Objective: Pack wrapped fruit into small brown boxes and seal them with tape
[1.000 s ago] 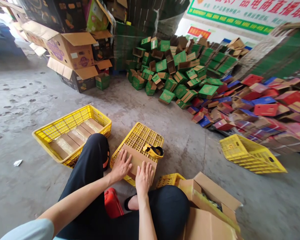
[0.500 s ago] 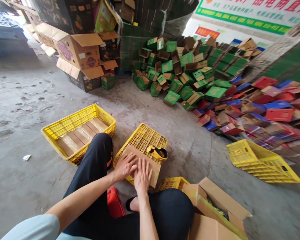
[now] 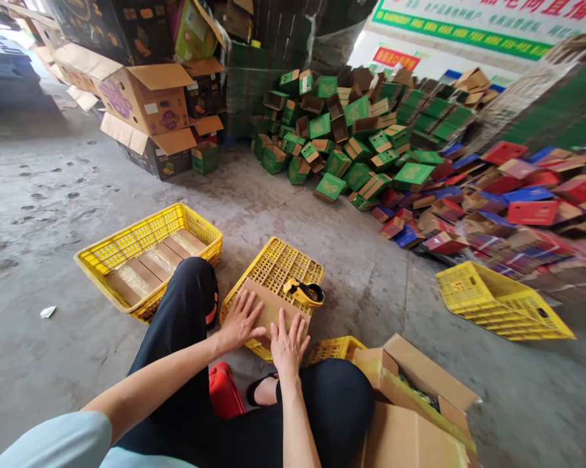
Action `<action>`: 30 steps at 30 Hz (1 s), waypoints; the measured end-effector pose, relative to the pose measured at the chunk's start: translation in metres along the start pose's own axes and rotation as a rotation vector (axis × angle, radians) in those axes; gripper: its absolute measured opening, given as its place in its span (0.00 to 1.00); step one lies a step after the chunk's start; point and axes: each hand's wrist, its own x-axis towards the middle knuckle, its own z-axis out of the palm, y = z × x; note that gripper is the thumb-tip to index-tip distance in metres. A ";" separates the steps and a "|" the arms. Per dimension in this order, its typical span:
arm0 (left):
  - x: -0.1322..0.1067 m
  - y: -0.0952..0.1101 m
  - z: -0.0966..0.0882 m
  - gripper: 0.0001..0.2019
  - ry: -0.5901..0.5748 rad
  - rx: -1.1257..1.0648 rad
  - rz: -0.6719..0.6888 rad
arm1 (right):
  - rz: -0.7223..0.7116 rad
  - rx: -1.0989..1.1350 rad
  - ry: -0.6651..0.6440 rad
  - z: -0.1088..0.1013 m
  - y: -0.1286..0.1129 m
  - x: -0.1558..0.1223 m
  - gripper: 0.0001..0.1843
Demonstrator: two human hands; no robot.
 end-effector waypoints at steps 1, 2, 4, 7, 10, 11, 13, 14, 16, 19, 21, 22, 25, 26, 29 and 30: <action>-0.005 0.007 0.002 0.43 -0.012 -0.018 0.036 | -0.004 0.007 -0.002 -0.001 -0.001 0.000 0.30; -0.010 0.014 0.003 0.44 -0.023 -0.037 0.063 | -0.008 0.017 -0.002 -0.001 -0.001 -0.001 0.30; -0.018 0.024 0.004 0.46 -0.043 -0.069 0.078 | -0.016 0.040 0.007 -0.002 -0.002 -0.002 0.30; -0.021 0.027 0.000 0.49 -0.075 -0.096 0.078 | -0.032 0.064 0.025 0.001 -0.005 -0.007 0.29; -0.018 0.016 -0.009 0.51 -0.127 -0.134 0.127 | -0.090 0.102 0.048 0.007 -0.007 -0.020 0.29; -0.017 0.010 -0.012 0.49 -0.139 -0.147 0.132 | -0.108 0.119 0.058 0.009 -0.006 -0.026 0.29; -0.016 -0.001 -0.016 0.42 -0.139 -0.162 0.088 | -0.107 0.160 0.080 0.016 -0.002 -0.037 0.31; -0.016 -0.007 -0.016 0.39 -0.124 -0.165 0.037 | -0.083 0.188 0.096 0.019 0.001 -0.042 0.32; -0.015 -0.018 -0.014 0.37 -0.082 -0.185 -0.086 | -0.016 0.282 0.151 0.027 0.008 -0.046 0.39; -0.012 -0.032 -0.006 0.38 -0.045 -0.307 -0.276 | 0.079 0.494 0.261 0.040 0.022 -0.038 0.51; -0.006 -0.038 -0.002 0.39 -0.050 -0.444 -0.378 | 0.208 0.644 0.271 0.045 0.031 -0.024 0.58; -0.003 -0.041 -0.003 0.38 -0.059 -0.516 -0.414 | 0.300 0.705 0.245 0.046 0.036 -0.016 0.60; 0.011 -0.047 -0.011 0.37 -0.118 -0.721 -0.502 | 0.462 0.785 0.133 0.042 0.050 0.005 0.65; 0.016 -0.049 -0.015 0.37 -0.141 -0.775 -0.540 | 0.460 0.799 0.102 0.039 0.054 0.010 0.65; 0.023 -0.052 -0.030 0.36 -0.172 -0.867 -0.633 | 0.455 0.876 0.035 0.030 0.061 0.016 0.61; 0.024 -0.053 -0.034 0.36 -0.167 -0.879 -0.648 | 0.462 0.896 0.045 0.026 0.062 0.016 0.60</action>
